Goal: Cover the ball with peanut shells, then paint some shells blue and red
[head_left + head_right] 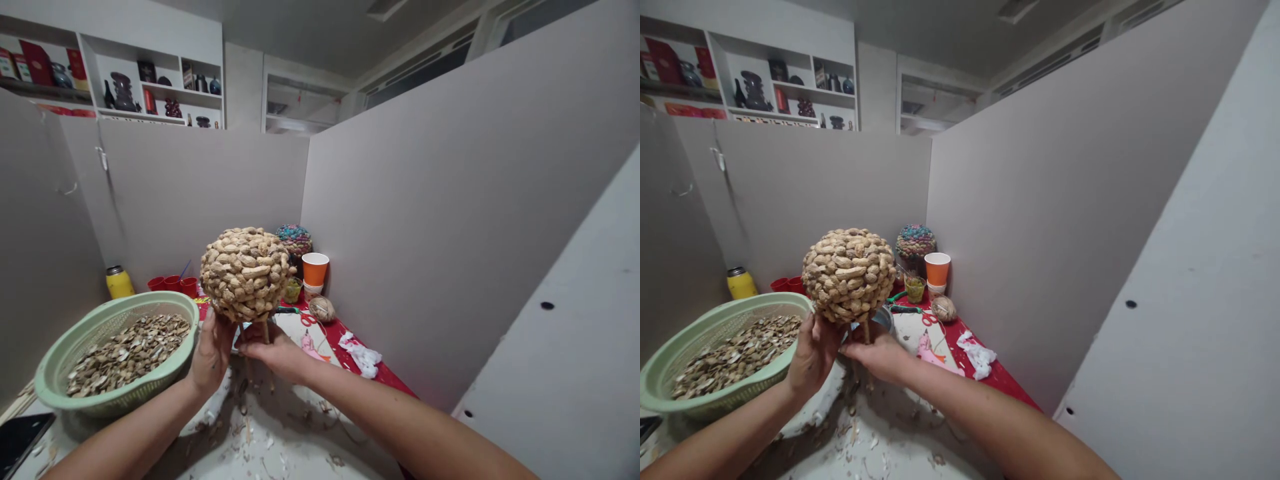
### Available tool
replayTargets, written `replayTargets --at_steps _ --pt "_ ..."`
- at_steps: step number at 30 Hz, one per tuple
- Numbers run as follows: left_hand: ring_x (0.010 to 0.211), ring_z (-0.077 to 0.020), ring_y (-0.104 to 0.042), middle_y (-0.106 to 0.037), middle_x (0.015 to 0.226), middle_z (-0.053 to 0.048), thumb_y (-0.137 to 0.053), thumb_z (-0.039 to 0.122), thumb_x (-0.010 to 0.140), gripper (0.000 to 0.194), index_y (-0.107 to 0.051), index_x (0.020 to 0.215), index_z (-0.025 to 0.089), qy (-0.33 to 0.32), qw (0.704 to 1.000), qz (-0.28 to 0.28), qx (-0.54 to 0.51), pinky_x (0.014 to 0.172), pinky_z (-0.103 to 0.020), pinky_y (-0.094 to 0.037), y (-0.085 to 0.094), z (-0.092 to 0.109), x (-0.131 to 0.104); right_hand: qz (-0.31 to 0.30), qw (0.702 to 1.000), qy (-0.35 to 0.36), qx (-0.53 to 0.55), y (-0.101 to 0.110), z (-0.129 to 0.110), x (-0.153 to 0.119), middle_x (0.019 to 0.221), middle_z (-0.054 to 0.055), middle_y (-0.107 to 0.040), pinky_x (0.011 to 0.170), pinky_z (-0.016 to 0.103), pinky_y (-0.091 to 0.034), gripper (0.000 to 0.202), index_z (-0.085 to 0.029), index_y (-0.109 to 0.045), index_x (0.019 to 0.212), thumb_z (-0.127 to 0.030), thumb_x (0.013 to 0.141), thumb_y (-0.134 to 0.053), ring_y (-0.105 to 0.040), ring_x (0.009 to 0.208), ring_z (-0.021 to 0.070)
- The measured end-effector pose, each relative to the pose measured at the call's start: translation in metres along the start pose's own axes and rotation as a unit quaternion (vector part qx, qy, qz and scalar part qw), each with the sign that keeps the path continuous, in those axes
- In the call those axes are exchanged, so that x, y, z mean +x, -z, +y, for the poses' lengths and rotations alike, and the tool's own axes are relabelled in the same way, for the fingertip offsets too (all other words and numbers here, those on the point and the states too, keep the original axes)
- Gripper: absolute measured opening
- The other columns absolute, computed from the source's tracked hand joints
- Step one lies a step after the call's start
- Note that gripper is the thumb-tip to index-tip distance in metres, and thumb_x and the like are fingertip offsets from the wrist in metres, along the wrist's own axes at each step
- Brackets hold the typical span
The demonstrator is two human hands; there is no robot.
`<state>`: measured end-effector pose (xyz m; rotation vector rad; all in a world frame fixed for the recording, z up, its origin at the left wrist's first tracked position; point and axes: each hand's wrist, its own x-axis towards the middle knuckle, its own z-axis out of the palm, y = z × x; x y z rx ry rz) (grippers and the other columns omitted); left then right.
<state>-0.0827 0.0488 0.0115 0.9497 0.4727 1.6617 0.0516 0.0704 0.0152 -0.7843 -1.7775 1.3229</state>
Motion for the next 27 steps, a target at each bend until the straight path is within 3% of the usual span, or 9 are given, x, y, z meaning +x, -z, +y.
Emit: replayTargets --at_steps 5,8,12,17,22,27 --pt "0.146 -0.0293 -0.037 -0.051 0.153 -0.007 -0.070 0.051 0.084 0.074 -0.043 0.149 0.027 -0.008 0.991 -0.063 0.116 0.121 -0.042 -0.029 -0.001 0.000 -0.005 0.052 0.996 0.059 -0.041 0.001 -0.010 0.002 0.080 0.004 -0.070 0.075 0.033 -0.049 0.014 -0.020 -0.066 0.081 -0.033 0.076 -0.066 -0.062 0.080 0.0218" --pt "0.141 -0.0320 -0.044 -0.054 0.150 -0.011 -0.078 0.045 0.076 0.085 -0.040 0.150 0.024 0.021 0.978 -0.083 0.190 0.116 -0.043 -0.036 -0.005 0.002 -0.008 0.078 0.991 0.082 -0.071 0.002 -0.014 0.005 0.092 0.006 -0.073 0.080 0.034 -0.051 0.016 -0.021 -0.068 0.091 -0.030 0.078 -0.066 -0.063 0.086 0.0228" --pt "0.135 -0.0333 -0.051 -0.059 0.144 -0.013 -0.082 0.044 0.071 0.084 -0.048 0.144 0.020 0.061 0.959 -0.102 0.257 0.112 -0.043 -0.040 -0.008 0.005 -0.007 0.054 0.988 0.101 -0.106 0.004 -0.013 0.009 0.096 0.006 -0.074 0.091 0.038 -0.050 0.018 -0.022 -0.072 0.090 -0.032 0.076 -0.069 -0.064 0.094 0.0256" --pt "0.127 -0.0364 -0.056 -0.068 0.131 -0.013 -0.083 0.042 0.070 0.064 -0.065 0.126 0.016 0.078 0.956 -0.081 0.272 0.109 -0.047 -0.041 -0.005 0.004 -0.003 0.015 0.986 0.105 -0.127 0.006 0.000 0.012 0.106 0.006 -0.074 0.096 0.041 -0.048 0.026 -0.021 -0.074 0.094 -0.035 0.073 -0.070 -0.063 0.102 0.0284" --pt "0.117 -0.0362 -0.062 -0.075 0.118 -0.013 -0.083 0.037 0.071 0.045 -0.073 0.109 0.016 0.081 0.962 -0.040 0.257 0.103 -0.046 -0.044 -0.003 0.004 0.000 -0.015 0.990 0.076 -0.120 0.003 0.011 0.014 0.091 0.002 -0.073 0.084 0.035 -0.052 0.022 -0.020 -0.073 0.089 -0.026 0.070 -0.065 -0.063 0.090 0.0243" --pt "0.111 -0.0339 -0.066 -0.077 0.112 -0.012 -0.085 0.034 0.068 0.043 -0.075 0.106 0.016 0.086 0.969 -0.015 0.233 0.100 -0.043 -0.046 -0.002 0.006 0.004 -0.027 0.992 0.041 -0.117 0.002 0.006 0.011 0.080 0.000 -0.067 0.072 0.031 -0.049 0.017 -0.016 -0.069 0.084 -0.023 0.069 -0.064 -0.059 0.078 0.0199"
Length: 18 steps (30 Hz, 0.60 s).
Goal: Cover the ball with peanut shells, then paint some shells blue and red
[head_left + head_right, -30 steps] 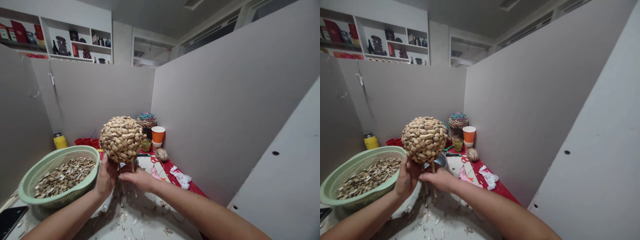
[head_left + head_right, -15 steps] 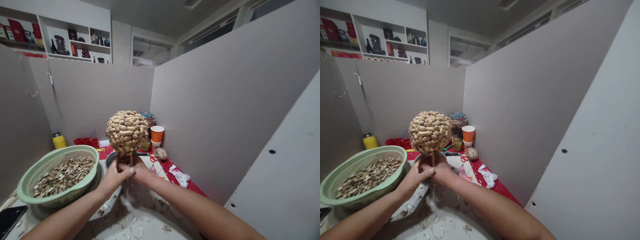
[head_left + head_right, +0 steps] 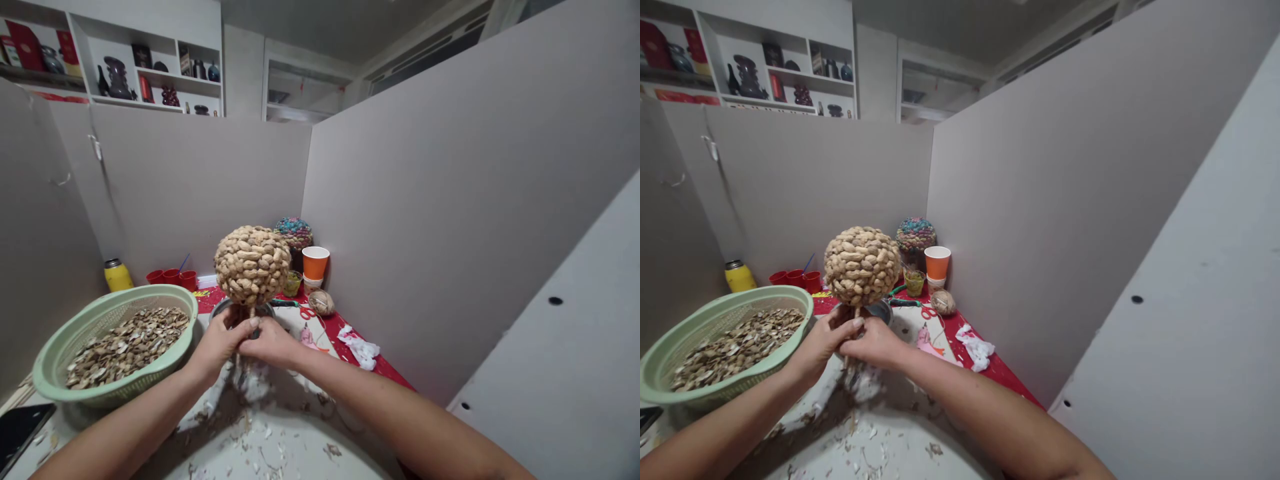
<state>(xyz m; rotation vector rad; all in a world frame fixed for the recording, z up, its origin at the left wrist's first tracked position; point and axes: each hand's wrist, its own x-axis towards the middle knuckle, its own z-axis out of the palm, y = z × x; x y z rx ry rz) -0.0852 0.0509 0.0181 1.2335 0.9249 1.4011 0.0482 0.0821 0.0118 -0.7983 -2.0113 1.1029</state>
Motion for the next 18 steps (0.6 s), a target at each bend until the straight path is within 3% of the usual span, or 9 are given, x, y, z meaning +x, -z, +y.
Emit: replayTargets --at_steps 7,13,18 --pt "0.114 -0.0334 -0.065 -0.077 0.114 -0.010 -0.085 0.025 0.065 0.045 -0.076 0.109 0.018 0.014 1.000 -0.022 -0.015 0.103 -0.043 -0.045 -0.001 0.002 0.002 -0.017 0.998 0.005 0.054 0.005 -0.010 0.000 0.091 -0.001 -0.065 0.082 0.031 -0.048 0.033 -0.019 -0.064 0.098 -0.019 0.065 -0.064 -0.059 0.089 0.0206" --pt "0.112 -0.0320 -0.067 -0.077 0.113 -0.011 -0.087 0.026 0.064 0.051 -0.073 0.113 0.018 0.047 0.998 0.000 -0.039 0.104 -0.042 -0.045 -0.006 -0.006 -0.003 -0.062 0.991 -0.022 0.115 0.005 0.005 0.008 0.081 -0.003 -0.063 0.079 0.031 -0.049 0.028 -0.019 -0.062 0.089 -0.017 0.062 -0.068 -0.059 0.080 0.0176" --pt "0.107 -0.0305 -0.069 -0.077 0.112 -0.011 -0.083 0.037 0.070 0.046 -0.071 0.110 0.016 0.069 0.994 0.049 -0.062 0.094 -0.038 -0.051 -0.012 -0.010 -0.015 -0.134 0.974 -0.081 0.162 0.010 0.022 0.011 0.082 -0.002 -0.066 0.059 0.022 -0.046 0.032 -0.018 -0.067 0.095 -0.021 0.064 -0.070 -0.059 0.073 0.0142"
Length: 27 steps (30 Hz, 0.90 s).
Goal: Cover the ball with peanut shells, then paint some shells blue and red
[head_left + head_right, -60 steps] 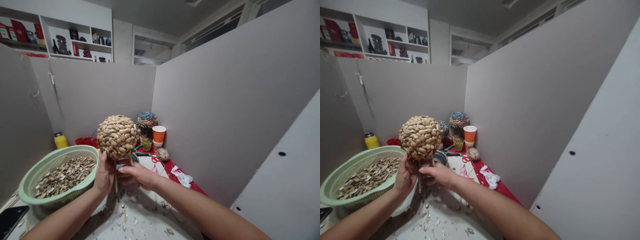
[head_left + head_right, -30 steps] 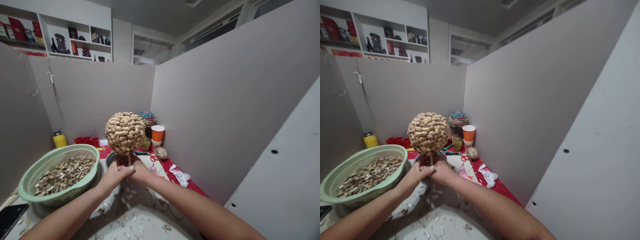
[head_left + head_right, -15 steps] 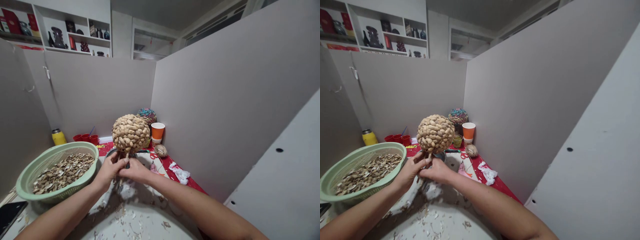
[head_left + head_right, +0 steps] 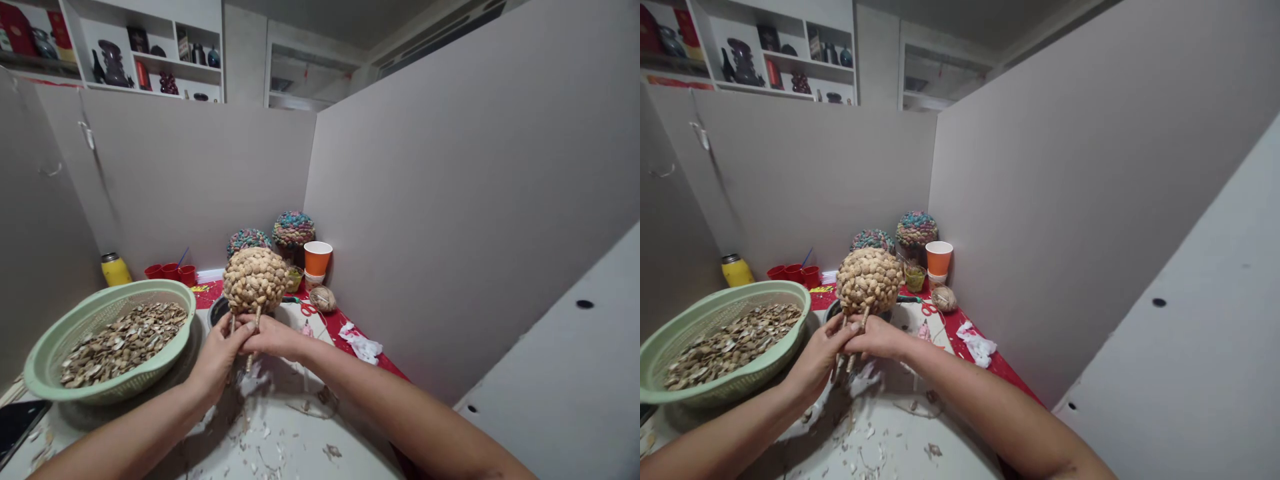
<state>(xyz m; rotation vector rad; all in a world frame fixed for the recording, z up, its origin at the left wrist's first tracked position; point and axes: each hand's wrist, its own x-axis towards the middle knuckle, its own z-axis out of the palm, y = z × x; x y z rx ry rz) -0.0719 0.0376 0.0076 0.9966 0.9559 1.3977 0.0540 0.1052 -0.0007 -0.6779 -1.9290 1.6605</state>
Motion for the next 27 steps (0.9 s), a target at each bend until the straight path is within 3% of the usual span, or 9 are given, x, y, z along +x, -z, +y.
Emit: replayTargets --at_steps 6,11,14,18,20,22,24,27 --pt "0.080 -0.0257 -0.073 -0.079 0.089 -0.010 -0.082 0.043 0.071 0.038 -0.073 0.095 0.015 0.070 0.997 0.011 -0.038 0.074 -0.034 -0.054 0.004 -0.002 -0.009 -0.087 0.988 -0.098 0.077 0.015 0.005 -0.001 0.087 0.004 -0.073 0.055 0.021 -0.049 0.033 -0.016 -0.071 0.093 -0.038 0.068 -0.073 -0.065 0.068 0.0140" --pt "0.084 -0.0218 -0.073 -0.079 0.089 -0.010 -0.077 0.038 0.078 0.024 -0.072 0.085 0.015 0.157 0.986 0.020 -0.060 0.080 -0.029 -0.054 0.019 -0.005 -0.014 -0.049 0.972 -0.180 0.140 0.023 0.009 -0.014 0.083 0.005 -0.075 0.051 0.020 -0.048 0.045 -0.015 -0.072 0.094 -0.045 0.062 -0.082 -0.067 0.065 0.0142" --pt "0.090 -0.0229 -0.074 -0.078 0.098 -0.011 -0.076 0.038 0.080 0.031 -0.070 0.102 0.018 0.194 0.979 0.049 -0.039 0.083 -0.031 -0.054 0.028 -0.004 -0.022 -0.024 0.970 -0.193 0.144 0.026 0.014 -0.026 0.076 0.005 -0.074 0.046 0.018 -0.045 0.048 -0.015 -0.071 0.092 -0.053 0.066 -0.080 -0.066 0.059 0.0132" --pt "0.098 -0.0259 -0.073 -0.077 0.103 -0.010 -0.076 0.046 0.080 0.061 -0.055 0.133 0.025 0.191 0.978 0.083 -0.026 0.088 -0.038 -0.054 0.040 -0.001 -0.037 -0.020 0.975 -0.190 0.116 0.036 0.011 -0.046 0.078 0.006 -0.075 0.045 0.018 -0.045 0.050 -0.014 -0.071 0.092 -0.060 0.071 -0.075 -0.066 0.057 0.0129" --pt "0.095 -0.0259 -0.073 -0.076 0.102 -0.012 -0.077 0.052 0.078 0.060 -0.059 0.127 0.023 0.190 0.979 0.079 -0.012 0.088 -0.039 -0.055 0.046 0.000 -0.045 0.007 0.983 -0.170 0.062 0.047 0.005 -0.059 0.081 0.008 -0.075 0.046 0.019 -0.045 0.052 -0.014 -0.070 0.091 -0.064 0.075 -0.070 -0.066 0.059 0.0133" --pt "0.085 -0.0240 -0.072 -0.076 0.096 -0.012 -0.077 0.056 0.076 0.049 -0.066 0.105 0.019 0.205 0.977 0.058 0.020 0.081 -0.036 -0.056 0.053 0.000 -0.052 0.058 0.988 -0.131 -0.050 0.060 0.000 -0.074 0.087 0.010 -0.075 0.049 0.021 -0.047 0.053 -0.013 -0.070 0.096 -0.064 0.083 -0.061 -0.067 0.062 0.0141" --pt "0.070 -0.0195 -0.069 -0.075 0.081 -0.010 -0.077 0.059 0.074 0.044 -0.065 0.080 0.016 0.224 0.972 0.023 0.063 0.067 -0.030 -0.055 0.060 -0.003 -0.058 0.096 0.960 -0.094 -0.246 0.073 -0.003 -0.089 0.089 0.010 -0.075 0.058 0.026 -0.051 0.048 -0.013 -0.071 0.097 -0.056 0.091 -0.052 -0.068 0.068 0.0163" --pt "0.049 -0.0116 -0.055 -0.065 0.057 -0.003 -0.078 0.059 0.073 0.049 -0.056 0.061 0.016 0.242 0.964 -0.039 0.103 0.050 -0.022 -0.043 0.066 -0.011 -0.062 0.147 0.911 -0.111 -0.370 0.085 0.001 -0.110 0.095 0.011 -0.074 0.073 0.031 -0.049 0.032 -0.015 -0.072 0.097 -0.043 0.090 -0.058 -0.067 0.085 0.0226"
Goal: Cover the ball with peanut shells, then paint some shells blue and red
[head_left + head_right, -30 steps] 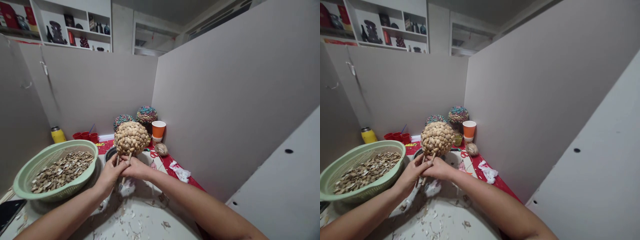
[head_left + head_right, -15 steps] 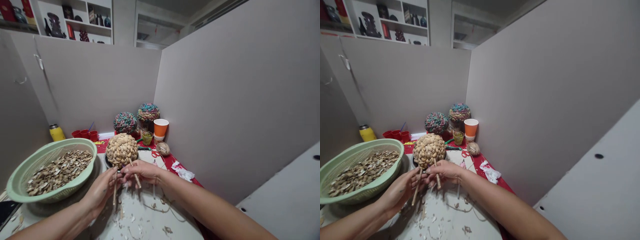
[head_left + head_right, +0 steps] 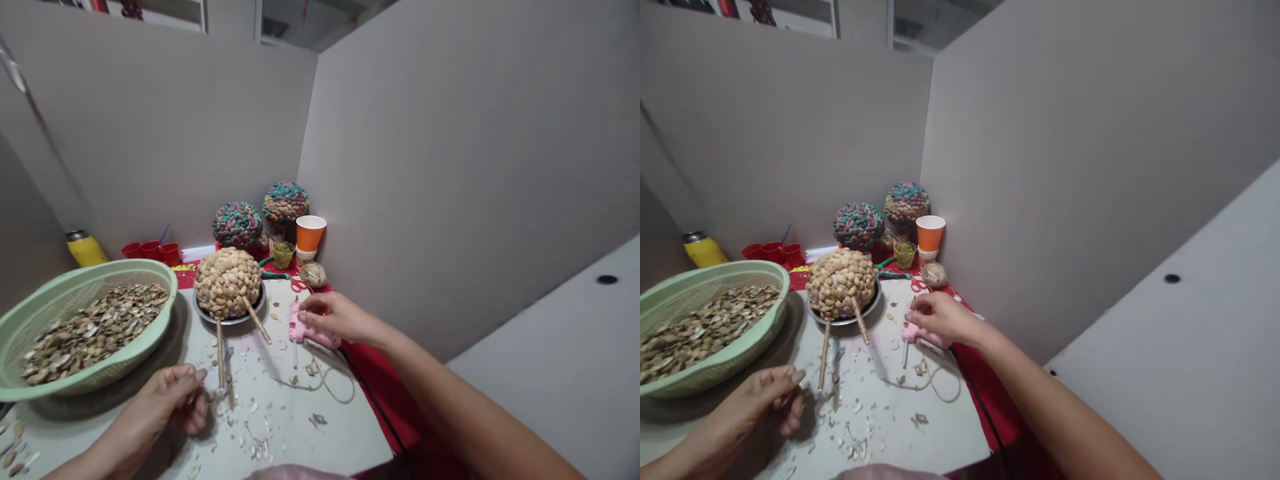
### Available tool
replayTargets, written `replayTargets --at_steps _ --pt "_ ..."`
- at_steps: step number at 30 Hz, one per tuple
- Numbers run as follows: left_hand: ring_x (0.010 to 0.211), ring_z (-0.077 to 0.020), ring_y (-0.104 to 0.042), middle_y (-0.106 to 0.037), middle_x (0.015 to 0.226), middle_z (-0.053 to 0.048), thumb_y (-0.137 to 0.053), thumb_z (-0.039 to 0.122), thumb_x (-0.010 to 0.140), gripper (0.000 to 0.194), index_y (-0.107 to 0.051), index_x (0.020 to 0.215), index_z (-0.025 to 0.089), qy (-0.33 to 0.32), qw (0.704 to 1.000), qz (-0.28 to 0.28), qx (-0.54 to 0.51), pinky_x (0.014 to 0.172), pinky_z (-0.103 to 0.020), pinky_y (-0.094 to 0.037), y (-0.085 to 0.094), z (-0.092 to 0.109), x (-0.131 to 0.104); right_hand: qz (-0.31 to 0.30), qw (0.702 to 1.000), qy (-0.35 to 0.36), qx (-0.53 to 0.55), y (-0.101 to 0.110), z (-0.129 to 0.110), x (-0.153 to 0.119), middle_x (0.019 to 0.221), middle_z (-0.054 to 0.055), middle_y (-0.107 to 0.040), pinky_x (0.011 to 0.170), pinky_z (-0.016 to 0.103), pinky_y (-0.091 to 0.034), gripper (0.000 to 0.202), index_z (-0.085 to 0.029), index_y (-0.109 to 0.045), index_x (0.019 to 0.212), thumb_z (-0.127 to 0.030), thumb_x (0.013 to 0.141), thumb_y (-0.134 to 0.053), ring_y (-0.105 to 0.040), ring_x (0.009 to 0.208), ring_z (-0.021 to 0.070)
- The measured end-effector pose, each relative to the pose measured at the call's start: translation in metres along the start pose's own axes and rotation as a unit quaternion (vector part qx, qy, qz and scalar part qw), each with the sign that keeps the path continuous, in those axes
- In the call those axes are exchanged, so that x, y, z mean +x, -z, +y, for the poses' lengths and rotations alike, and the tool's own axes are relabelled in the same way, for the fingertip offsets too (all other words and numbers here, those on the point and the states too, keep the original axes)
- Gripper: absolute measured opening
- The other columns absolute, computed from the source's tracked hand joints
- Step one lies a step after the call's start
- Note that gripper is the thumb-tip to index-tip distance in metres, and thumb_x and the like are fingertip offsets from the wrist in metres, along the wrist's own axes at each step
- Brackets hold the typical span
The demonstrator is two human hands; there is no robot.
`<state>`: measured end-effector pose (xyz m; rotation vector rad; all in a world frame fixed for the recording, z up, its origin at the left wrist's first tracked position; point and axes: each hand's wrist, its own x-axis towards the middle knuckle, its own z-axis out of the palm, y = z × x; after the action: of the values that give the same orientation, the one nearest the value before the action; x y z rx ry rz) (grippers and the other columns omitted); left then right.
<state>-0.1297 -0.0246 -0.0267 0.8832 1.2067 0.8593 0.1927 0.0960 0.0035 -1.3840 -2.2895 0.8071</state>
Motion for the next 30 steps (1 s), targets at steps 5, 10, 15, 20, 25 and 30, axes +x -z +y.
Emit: replayTargets --at_steps 5,10,15,20,25,30 --pt "0.046 -0.0082 -0.049 -0.058 0.052 0.002 -0.086 0.051 0.068 0.047 -0.053 0.065 0.018 -0.008 0.996 -0.092 0.002 0.049 -0.020 -0.033 -0.004 -0.012 0.012 0.011 0.989 -0.061 -0.138 -0.014 0.018 -0.016 0.101 0.014 -0.071 0.078 0.033 -0.041 0.022 -0.016 -0.071 0.097 -0.032 0.081 -0.068 -0.063 0.093 0.0279" --pt "0.051 -0.0093 -0.050 -0.058 0.055 0.002 -0.089 0.054 0.059 0.051 -0.054 0.066 0.017 -0.026 0.991 -0.123 0.038 0.054 -0.022 -0.036 -0.014 -0.010 0.018 -0.009 0.980 -0.054 -0.190 -0.026 0.023 -0.015 0.102 0.015 -0.070 0.076 0.032 -0.041 0.021 -0.016 -0.069 0.099 -0.032 0.088 -0.060 -0.064 0.091 0.0269" --pt "0.053 -0.0107 -0.052 -0.061 0.059 -0.001 -0.085 0.063 0.058 0.055 -0.058 0.069 0.016 -0.014 0.987 -0.140 0.081 0.056 -0.024 -0.037 -0.015 -0.015 0.016 -0.007 0.982 -0.043 -0.185 -0.029 0.029 -0.013 0.112 0.016 -0.070 0.080 0.033 -0.046 0.030 -0.015 -0.065 0.114 -0.032 0.090 -0.057 -0.067 0.097 0.0274" --pt "0.057 -0.0107 -0.049 -0.059 0.061 0.001 -0.084 0.056 0.065 0.047 -0.058 0.073 0.016 -0.017 0.979 -0.168 0.110 0.056 -0.023 -0.034 -0.005 -0.030 0.022 0.036 0.998 -0.014 -0.043 -0.021 0.040 -0.024 0.108 0.011 -0.071 0.084 0.037 -0.049 0.031 -0.019 -0.063 0.110 -0.042 0.089 -0.058 -0.065 0.095 0.0263" --pt "0.058 -0.0126 -0.051 -0.061 0.062 -0.002 -0.075 0.050 0.073 0.037 -0.069 0.075 0.013 -0.008 0.975 -0.182 0.124 0.060 -0.026 -0.038 -0.001 -0.032 0.026 0.117 0.949 -0.078 0.283 0.009 0.040 -0.042 0.083 0.004 -0.067 0.059 0.029 -0.051 0.044 -0.021 -0.063 0.103 -0.055 0.076 -0.075 -0.061 0.067 0.0186" --pt "0.058 -0.0138 -0.054 -0.062 0.061 -0.002 -0.065 0.034 0.072 0.021 -0.069 0.071 0.013 0.002 0.976 -0.184 0.117 0.063 -0.027 -0.042 -0.004 -0.026 0.021 0.211 0.836 -0.085 0.500 0.010 0.028 -0.040 0.064 -0.001 -0.058 0.045 0.024 -0.045 0.051 -0.022 -0.066 0.099 -0.053 0.064 -0.086 -0.050 0.051 0.0127"
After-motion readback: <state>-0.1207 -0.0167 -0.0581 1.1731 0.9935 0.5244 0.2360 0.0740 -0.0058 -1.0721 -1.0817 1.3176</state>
